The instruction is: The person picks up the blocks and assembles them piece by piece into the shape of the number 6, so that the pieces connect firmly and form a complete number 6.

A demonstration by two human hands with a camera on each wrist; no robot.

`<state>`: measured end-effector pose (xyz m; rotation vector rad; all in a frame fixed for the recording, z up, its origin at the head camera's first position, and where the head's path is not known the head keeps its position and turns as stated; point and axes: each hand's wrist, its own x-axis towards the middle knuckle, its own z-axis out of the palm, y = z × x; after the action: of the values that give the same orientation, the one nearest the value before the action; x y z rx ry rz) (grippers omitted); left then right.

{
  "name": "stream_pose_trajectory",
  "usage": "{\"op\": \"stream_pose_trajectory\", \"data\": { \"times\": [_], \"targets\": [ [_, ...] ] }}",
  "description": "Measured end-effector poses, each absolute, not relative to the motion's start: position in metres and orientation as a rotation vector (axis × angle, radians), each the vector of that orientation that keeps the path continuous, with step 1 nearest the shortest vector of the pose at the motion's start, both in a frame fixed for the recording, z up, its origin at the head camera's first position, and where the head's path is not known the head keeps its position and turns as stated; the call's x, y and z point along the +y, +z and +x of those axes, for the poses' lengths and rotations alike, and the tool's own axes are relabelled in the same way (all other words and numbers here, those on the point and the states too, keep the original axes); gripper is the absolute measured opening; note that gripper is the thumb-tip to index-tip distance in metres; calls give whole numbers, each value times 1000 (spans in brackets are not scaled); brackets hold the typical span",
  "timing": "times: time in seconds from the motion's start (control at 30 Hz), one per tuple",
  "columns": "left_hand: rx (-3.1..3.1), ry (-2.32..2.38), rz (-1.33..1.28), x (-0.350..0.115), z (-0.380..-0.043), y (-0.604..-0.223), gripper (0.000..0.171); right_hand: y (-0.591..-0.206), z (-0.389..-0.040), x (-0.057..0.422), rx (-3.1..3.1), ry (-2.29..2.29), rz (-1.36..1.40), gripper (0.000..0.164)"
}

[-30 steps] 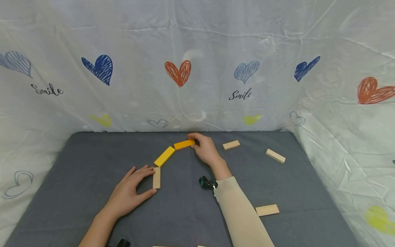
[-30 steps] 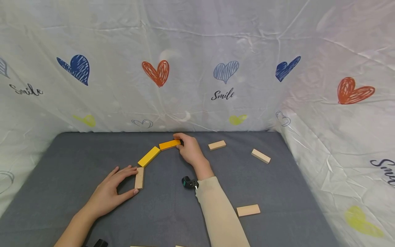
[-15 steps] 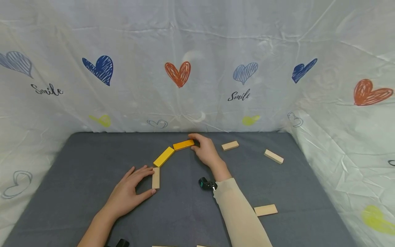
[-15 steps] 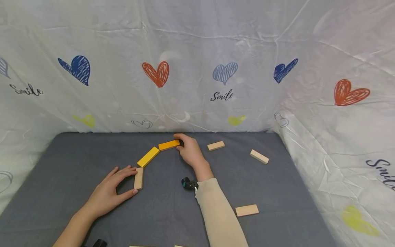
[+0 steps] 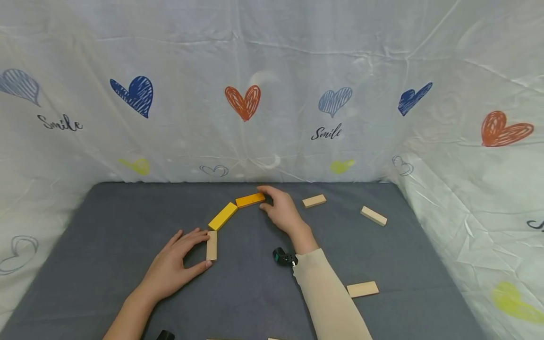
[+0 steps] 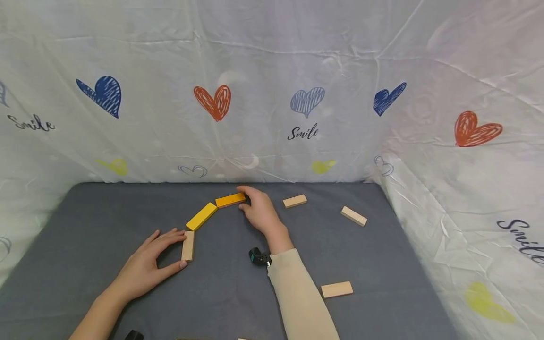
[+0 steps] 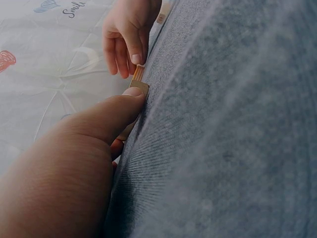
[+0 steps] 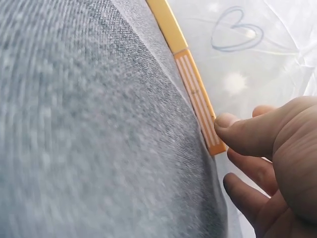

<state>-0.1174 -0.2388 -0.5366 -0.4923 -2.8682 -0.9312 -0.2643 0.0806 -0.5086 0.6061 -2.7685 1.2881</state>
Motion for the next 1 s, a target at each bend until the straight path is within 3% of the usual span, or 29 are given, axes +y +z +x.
{"op": "stream_pose_trajectory", "data": {
  "times": [1.0],
  "targets": [
    [-2856,-940,-492,-239,-115,-535,73,-493,-247,127,-2788,1174,545,51]
  ]
}}
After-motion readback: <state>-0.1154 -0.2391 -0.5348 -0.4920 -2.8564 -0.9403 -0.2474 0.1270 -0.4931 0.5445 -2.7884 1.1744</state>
